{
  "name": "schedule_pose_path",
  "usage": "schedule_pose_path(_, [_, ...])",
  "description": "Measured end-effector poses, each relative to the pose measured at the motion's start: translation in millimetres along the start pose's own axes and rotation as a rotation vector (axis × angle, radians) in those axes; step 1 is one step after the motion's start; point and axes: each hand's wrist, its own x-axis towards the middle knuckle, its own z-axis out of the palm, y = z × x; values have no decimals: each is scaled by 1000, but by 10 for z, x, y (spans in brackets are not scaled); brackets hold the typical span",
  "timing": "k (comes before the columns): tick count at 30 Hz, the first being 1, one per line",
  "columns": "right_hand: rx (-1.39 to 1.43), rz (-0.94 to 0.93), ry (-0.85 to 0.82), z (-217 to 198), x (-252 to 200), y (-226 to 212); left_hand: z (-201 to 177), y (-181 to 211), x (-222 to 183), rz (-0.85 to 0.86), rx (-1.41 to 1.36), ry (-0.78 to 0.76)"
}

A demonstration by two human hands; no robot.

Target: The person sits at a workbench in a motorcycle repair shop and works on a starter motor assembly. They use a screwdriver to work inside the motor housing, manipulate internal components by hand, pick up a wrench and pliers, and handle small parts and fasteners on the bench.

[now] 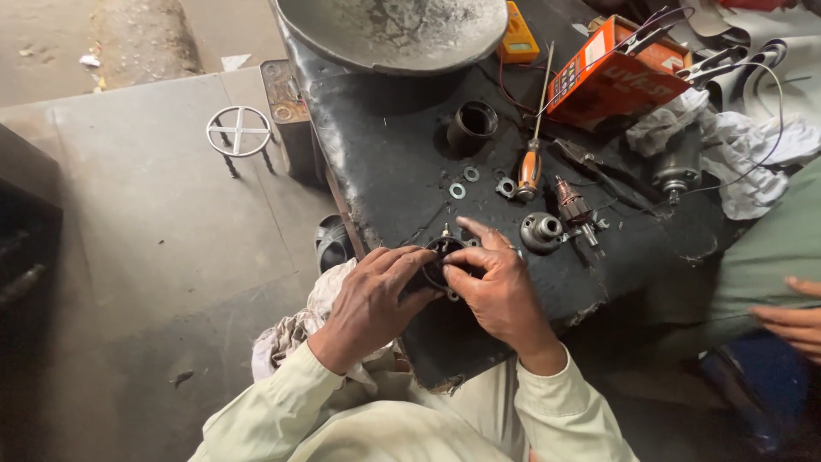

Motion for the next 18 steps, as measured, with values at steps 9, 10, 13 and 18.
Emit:
schedule_pose_path(9, [-118,-25,-152,-90,123,-111,-46,-63,-10,19,-31,15])
schedule_pose_path(10, [-140,-37,-176,-84,132,-105,-55,-68,-10,23,-33,14])
schedule_pose_path(13, [-97,14,-192,-75,182,-114,-51,-97,-4,21,-45,5])
schedule_pose_path(18, [32,140,-254,-82,262,-144,-52,-124,-9,39,-55,17])
